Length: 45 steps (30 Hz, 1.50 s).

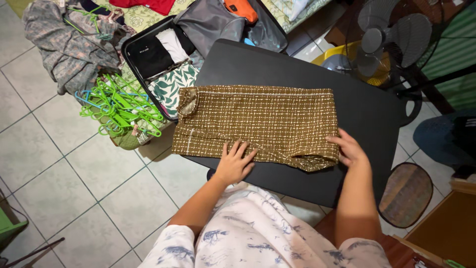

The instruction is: The person folds several garments by hand and places them into an open suitcase. Items include a brown patterned cloth, a dark patterned shirt, a red and white patterned cloth, a dark blue shirt, a beige shirt, and a white shirt. The person uses a black folding board to assist with folding.

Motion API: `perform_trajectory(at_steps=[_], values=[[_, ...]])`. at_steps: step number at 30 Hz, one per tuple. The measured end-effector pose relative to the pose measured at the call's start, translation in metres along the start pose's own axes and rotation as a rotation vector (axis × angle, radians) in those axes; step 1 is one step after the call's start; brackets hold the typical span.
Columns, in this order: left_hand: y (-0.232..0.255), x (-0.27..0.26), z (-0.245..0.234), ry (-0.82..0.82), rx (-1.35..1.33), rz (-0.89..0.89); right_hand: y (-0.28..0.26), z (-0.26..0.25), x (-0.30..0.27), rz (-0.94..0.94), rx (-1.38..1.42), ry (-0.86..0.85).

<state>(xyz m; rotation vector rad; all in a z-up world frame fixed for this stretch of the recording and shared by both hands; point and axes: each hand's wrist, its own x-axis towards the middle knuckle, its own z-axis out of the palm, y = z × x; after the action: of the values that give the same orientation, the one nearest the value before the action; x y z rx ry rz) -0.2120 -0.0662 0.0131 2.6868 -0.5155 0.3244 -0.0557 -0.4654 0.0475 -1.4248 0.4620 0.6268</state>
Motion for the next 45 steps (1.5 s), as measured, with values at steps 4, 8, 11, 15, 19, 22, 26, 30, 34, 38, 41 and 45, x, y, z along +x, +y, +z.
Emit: perform_trajectory(at_steps=[4,8,11,15,19,22,26,30,34,38,41,45], values=[[0.01,0.004,-0.004,-0.089,-0.104,-0.082,-0.047,0.068,-0.023,-0.225,-0.082,-0.219],[-0.022,0.002,0.003,0.014,-0.853,-0.336,-0.057,0.195,-0.031,-0.407,-0.253,-0.411],[-0.08,-0.008,0.0,0.354,-1.604,-0.952,-0.03,0.315,-0.032,-0.734,-0.543,-0.424],[-0.147,-0.067,-0.023,0.565,-1.761,-1.044,0.025,0.408,-0.034,-0.566,-0.809,-0.527],[-0.163,-0.075,-0.01,0.502,-1.328,-1.068,0.065,0.388,-0.021,-0.892,-0.951,-0.597],[-0.16,-0.071,-0.003,0.549,-0.806,-0.95,0.059,0.346,0.013,-0.906,-0.999,-0.5],[-0.129,-0.072,-0.007,0.95,-0.336,-1.015,0.004,0.305,0.086,-1.022,-1.159,-0.299],[-0.056,-0.059,-0.002,1.124,-1.294,-1.636,-0.038,0.294,0.146,-1.206,-1.291,-0.303],[-0.013,-0.027,0.015,1.016,-1.622,-1.429,-0.043,0.302,0.182,-0.851,-1.497,-0.275],[-0.03,-0.013,0.028,1.064,-1.867,-1.4,-0.04,0.318,0.209,-0.557,-1.469,-0.434],[-0.06,-0.037,0.023,1.158,-1.631,-1.489,-0.032,0.345,0.211,-0.385,-1.329,-0.644],[-0.13,-0.116,-0.012,1.134,-1.459,-1.448,0.014,0.394,0.166,-0.228,-0.863,-0.812]])
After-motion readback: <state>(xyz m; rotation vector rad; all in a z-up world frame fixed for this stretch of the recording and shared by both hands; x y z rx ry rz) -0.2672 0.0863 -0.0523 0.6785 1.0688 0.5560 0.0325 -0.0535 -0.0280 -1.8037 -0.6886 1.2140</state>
